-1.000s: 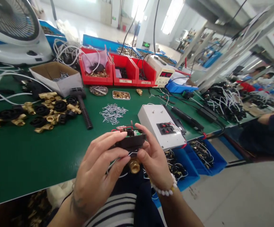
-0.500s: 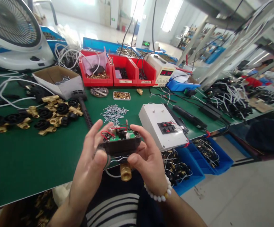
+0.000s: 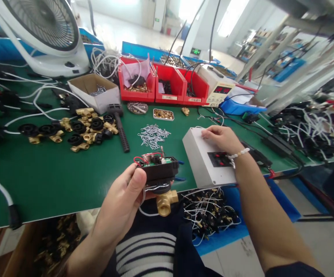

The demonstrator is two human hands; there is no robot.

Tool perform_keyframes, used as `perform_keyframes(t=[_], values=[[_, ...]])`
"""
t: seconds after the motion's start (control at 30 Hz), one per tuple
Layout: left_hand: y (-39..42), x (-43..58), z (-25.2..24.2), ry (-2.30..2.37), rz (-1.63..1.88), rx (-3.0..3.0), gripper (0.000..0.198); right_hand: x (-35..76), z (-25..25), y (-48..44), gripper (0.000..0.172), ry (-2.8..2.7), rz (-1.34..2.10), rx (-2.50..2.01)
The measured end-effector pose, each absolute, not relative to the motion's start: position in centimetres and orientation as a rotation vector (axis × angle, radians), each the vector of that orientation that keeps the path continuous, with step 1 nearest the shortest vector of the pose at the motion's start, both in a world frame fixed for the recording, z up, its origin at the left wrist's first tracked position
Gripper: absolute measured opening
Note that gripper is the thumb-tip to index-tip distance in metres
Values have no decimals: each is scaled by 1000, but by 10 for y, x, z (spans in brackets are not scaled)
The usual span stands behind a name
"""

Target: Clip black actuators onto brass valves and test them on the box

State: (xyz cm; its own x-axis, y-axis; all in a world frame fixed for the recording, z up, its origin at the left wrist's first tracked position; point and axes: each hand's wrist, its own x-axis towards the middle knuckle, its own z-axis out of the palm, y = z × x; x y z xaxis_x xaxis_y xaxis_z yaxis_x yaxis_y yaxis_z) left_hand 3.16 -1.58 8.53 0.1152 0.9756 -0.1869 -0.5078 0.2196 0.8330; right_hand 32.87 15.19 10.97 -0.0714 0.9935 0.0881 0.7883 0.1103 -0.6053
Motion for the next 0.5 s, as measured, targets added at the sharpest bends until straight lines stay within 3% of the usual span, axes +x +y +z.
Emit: perform_keyframes(t=[0.3,0.5], values=[[-20,32,95,892,1183,695,64,328,98,156,65,-1859,435,-1700],[-25,34,98,1071,1276,859,74,329,97,148,42,-1888,505,-1598]])
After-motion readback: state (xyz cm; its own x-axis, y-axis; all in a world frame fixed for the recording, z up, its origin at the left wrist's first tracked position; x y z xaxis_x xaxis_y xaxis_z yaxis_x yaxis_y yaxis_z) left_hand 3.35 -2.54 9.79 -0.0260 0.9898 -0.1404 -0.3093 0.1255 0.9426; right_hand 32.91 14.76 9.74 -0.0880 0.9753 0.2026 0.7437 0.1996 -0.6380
